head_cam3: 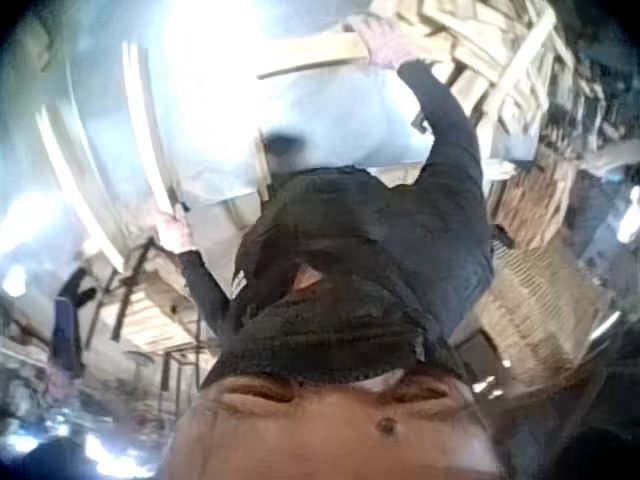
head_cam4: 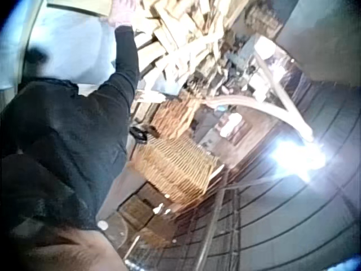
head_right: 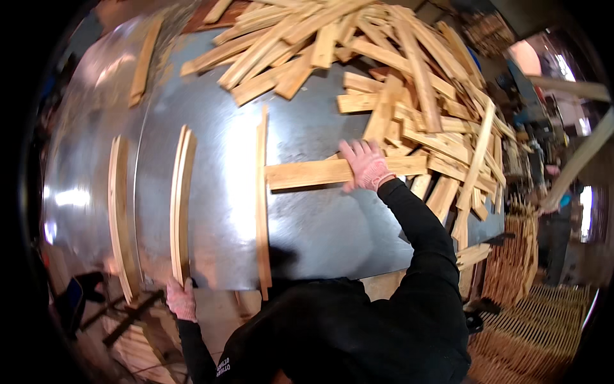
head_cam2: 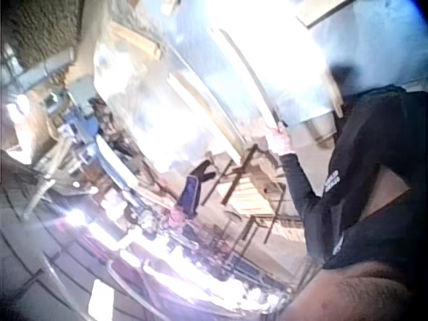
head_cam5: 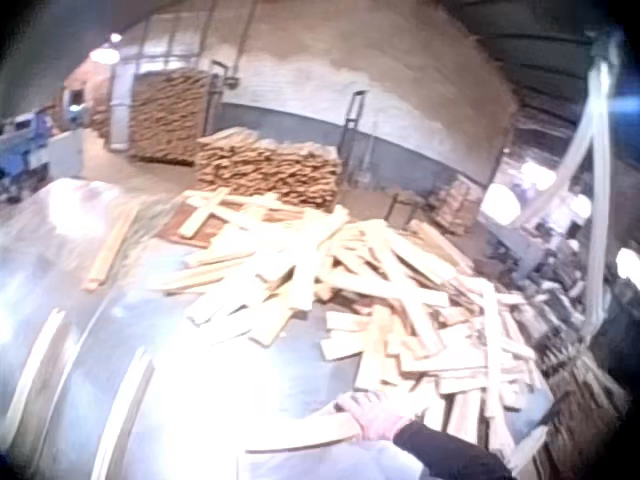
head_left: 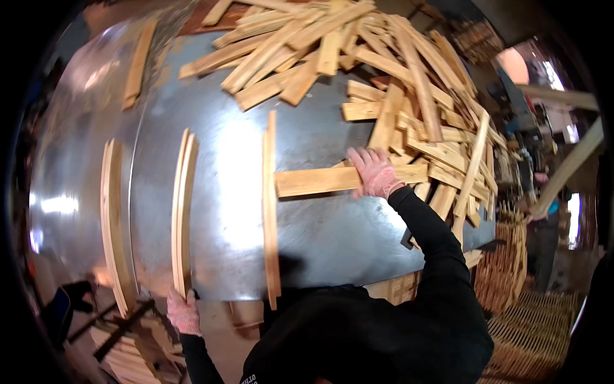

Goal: The person picks up wooden planks from a large pile on a metal table, inspects them, and stacks them neatly. Another person is visible in the background performing similar tasks. The camera wearer handles the planks one by one or in small groups, organizing them into a growing stack.

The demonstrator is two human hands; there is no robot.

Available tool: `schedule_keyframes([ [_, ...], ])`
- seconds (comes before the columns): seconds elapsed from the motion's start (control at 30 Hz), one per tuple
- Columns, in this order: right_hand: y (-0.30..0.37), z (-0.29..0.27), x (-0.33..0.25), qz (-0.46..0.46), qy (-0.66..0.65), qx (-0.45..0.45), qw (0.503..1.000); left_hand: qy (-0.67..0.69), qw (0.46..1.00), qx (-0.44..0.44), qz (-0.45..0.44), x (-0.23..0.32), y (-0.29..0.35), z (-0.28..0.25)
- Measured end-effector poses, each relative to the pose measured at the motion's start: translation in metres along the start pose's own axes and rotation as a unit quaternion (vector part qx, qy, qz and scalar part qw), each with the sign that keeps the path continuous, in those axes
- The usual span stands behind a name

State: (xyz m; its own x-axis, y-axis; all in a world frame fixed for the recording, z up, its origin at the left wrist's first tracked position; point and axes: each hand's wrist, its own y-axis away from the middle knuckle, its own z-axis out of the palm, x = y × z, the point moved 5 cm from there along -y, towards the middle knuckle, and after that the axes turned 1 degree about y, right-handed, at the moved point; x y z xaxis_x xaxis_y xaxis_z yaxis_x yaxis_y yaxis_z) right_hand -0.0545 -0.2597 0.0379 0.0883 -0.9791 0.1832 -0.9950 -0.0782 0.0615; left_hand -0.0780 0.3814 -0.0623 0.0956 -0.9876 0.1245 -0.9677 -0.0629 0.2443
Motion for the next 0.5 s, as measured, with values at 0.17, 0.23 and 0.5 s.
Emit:
schedule_keyframes([
  [0.17, 0.058, 0.045, 0.043, 0.034, -0.051, -0.122, 0.991, 0.087, 0.962, 0.175, 0.189, 0.15, 0.024, -0.077],
  [0.23, 0.056, 0.019, 0.045, 0.119, -0.144, -0.151, 0.971, 0.329, 0.922, 0.036, 0.199, 0.238, 0.047, -0.081],
  [0.5, -0.011, 0.02, -0.066, 0.165, -0.495, -0.187, 0.832, 0.173, 0.974, -0.043, 0.136, 0.297, 0.066, 0.018],
])
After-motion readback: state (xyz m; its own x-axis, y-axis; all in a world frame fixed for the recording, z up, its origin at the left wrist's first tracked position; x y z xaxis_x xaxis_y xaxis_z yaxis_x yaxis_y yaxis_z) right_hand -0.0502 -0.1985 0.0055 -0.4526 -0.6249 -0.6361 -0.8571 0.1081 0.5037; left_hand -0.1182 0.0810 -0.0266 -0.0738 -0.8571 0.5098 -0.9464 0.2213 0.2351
